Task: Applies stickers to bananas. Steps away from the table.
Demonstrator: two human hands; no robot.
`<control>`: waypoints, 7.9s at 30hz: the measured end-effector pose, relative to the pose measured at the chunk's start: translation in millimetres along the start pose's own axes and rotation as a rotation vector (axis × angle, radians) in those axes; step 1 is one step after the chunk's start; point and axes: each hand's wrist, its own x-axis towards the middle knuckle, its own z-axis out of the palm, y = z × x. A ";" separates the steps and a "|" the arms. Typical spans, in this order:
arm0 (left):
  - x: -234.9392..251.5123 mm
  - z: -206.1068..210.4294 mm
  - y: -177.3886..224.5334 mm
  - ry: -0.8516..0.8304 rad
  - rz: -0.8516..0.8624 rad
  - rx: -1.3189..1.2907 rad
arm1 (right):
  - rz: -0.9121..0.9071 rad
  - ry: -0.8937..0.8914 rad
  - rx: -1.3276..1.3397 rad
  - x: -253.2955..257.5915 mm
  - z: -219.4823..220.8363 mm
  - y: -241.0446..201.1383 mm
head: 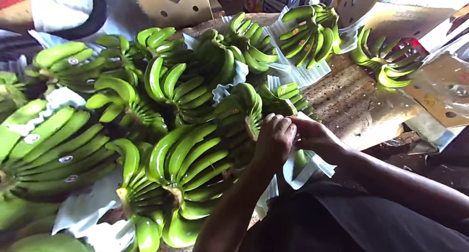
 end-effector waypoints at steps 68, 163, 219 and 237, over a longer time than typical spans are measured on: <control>25.2 -1.0 -28.6 -0.010 0.171 -0.256 | 0.028 -0.181 -0.509 23.3 -12.5 -33.6; 117.0 11.6 -51.5 -0.300 0.235 -0.242 | -0.134 0.355 -0.075 37.9 -32.9 -23.7; 132.2 22.0 -48.5 -0.323 0.286 -0.279 | -0.228 0.553 -0.091 26.9 -50.3 -5.3; 232.5 94.1 -98.7 -0.628 -0.779 -0.606 | -0.196 0.259 -0.050 25.7 -149.3 27.6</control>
